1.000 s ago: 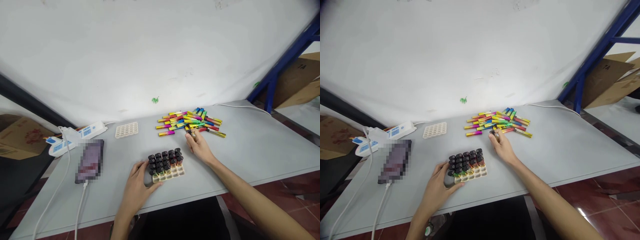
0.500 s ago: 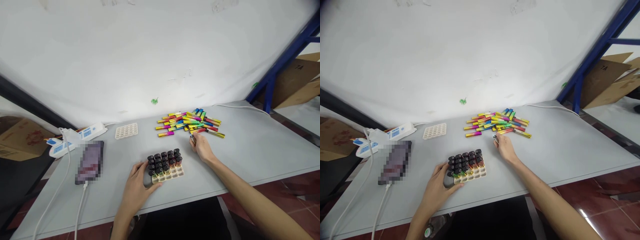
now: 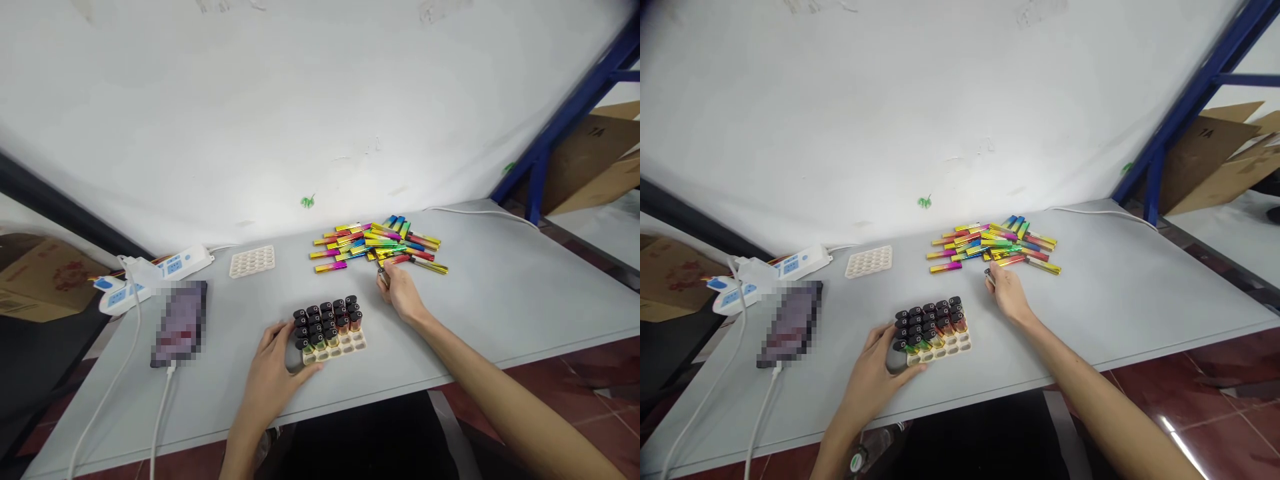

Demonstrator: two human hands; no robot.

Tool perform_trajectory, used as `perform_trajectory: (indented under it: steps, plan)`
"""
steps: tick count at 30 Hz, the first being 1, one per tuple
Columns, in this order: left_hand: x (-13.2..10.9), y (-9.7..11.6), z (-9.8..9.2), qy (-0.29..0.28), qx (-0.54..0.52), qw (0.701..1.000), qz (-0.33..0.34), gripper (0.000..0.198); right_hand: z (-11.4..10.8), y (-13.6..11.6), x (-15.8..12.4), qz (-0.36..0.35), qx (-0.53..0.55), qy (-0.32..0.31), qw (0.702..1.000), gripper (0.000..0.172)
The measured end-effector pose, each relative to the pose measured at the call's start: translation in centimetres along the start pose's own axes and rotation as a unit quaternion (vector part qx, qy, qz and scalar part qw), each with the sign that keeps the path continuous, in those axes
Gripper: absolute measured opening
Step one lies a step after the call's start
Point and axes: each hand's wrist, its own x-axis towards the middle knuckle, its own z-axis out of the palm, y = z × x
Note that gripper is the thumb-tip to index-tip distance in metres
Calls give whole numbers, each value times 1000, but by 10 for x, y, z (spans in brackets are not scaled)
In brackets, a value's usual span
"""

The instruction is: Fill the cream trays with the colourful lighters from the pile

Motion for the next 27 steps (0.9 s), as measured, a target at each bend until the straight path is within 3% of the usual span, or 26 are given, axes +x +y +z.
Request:
perform_trajectory:
  steps: [13,19,27]
  plan:
    - [1,1,0,-4,5,1000,-3,74,0,4,1,1,5,8,1000,63]
    - [1,1,0,2,-2,1000,7,74,4,0,-1,-18,33,-20,999,57]
    - [1,1,-1,-2,-3,1000,5,75,-8,-18,-27,-129,-137,-23,982,33]
